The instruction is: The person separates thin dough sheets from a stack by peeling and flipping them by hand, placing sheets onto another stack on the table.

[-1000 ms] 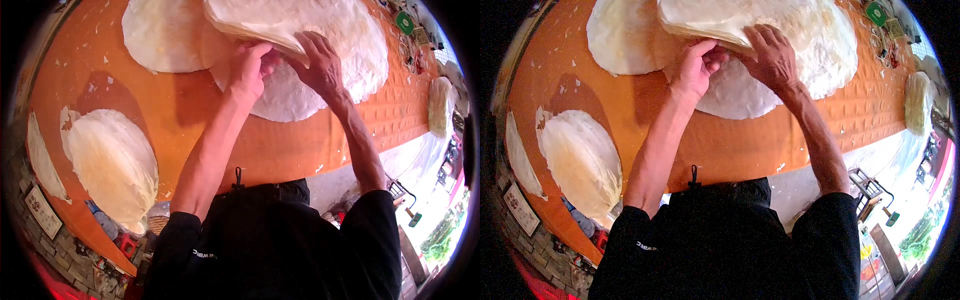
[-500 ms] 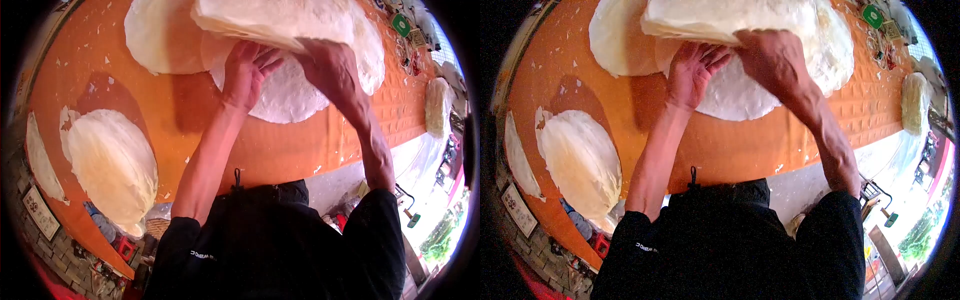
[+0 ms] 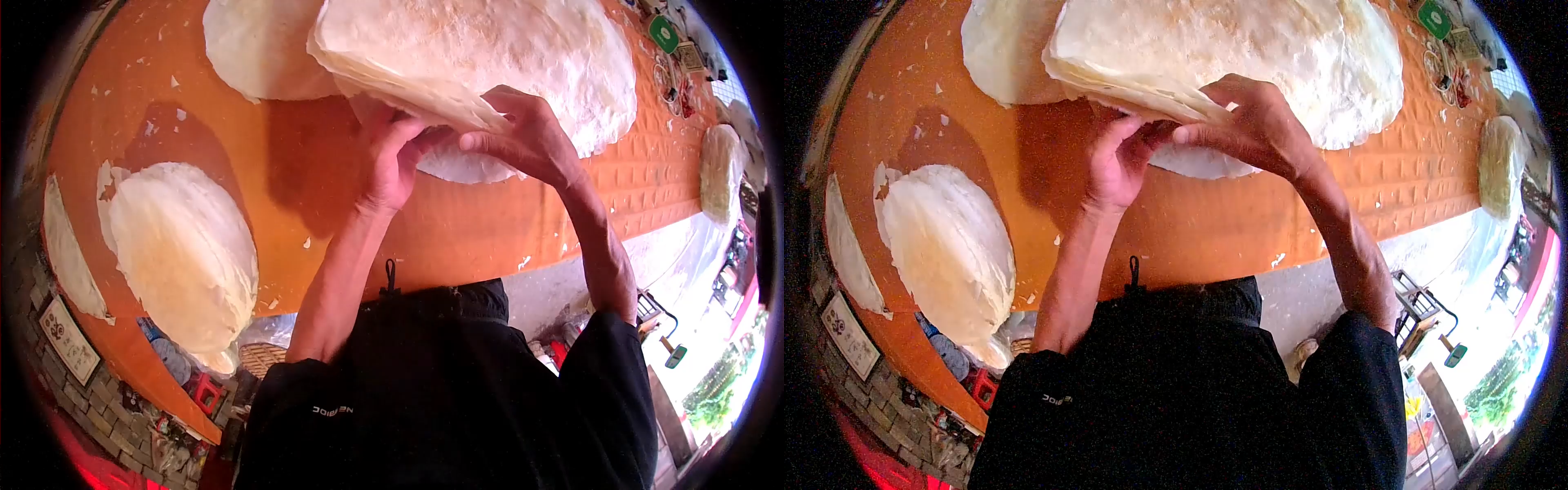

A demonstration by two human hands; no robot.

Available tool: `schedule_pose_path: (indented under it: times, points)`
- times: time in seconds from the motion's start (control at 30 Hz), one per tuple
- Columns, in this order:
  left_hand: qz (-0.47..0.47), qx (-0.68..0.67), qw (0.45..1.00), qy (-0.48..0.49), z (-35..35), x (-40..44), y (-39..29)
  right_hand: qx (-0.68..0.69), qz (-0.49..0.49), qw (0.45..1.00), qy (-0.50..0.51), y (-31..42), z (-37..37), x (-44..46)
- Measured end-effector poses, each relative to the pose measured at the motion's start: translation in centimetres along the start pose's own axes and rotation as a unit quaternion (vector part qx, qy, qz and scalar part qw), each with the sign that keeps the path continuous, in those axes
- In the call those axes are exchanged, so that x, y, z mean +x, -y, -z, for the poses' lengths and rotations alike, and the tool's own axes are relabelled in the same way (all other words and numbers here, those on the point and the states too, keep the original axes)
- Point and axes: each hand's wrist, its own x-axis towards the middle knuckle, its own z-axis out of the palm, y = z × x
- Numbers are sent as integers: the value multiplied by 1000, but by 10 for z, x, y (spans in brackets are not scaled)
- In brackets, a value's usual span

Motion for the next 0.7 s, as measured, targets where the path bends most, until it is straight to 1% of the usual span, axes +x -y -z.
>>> schedule_pose_path:
  times: [0.03,0.07,0.13,0.17,0.2,0.27,0.33,0.37,0.43,0.5,0.53,0.57,0.6,0.63,0.7]
  points:
    - [1,0,1000,-1,0,-1,0,22,-26,999,4,-1,-1,0]
    - [-7,-13,1000,-16,-1,-3,1,23,-27,999,4,-3,-2,0]
    - [-14,-26,999,-32,-5,-6,0,42,-3,999,5,-7,-3,0]
    - [-23,30,997,-63,-7,-6,1,43,-3,999,5,-8,-3,1]
    - [-31,85,991,-94,-9,-7,1,16,15,1000,-3,-10,-4,2]
    - [-33,76,991,-105,-17,-5,0,-10,30,999,-11,-10,-7,0]
    - [-37,67,990,-116,-11,-3,3,-51,87,993,-59,-6,-13,-1]
    - [-45,146,980,-128,2,-3,10,-50,87,993,-59,-4,-16,-3]
    - [-52,224,963,-138,4,-3,11,-127,146,974,-118,3,-23,-7]
    - [-68,203,966,-142,2,-4,12,-149,142,972,-113,11,-30,-9]
    - [-66,204,966,-142,0,-5,11,-201,132,961,-137,14,-37,-10]
    - [-72,176,973,-128,-1,-4,11,-253,122,946,-161,15,-44,-9]
    - [-78,148,979,-113,-3,-3,10,-311,150,921,-183,10,-52,-4]
    - [-78,148,980,-112,-4,-4,10,-311,149,920,-184,8,-50,-2]
    - [-45,155,978,-131,-2,-10,5,-371,56,922,-102,3,-39,2]
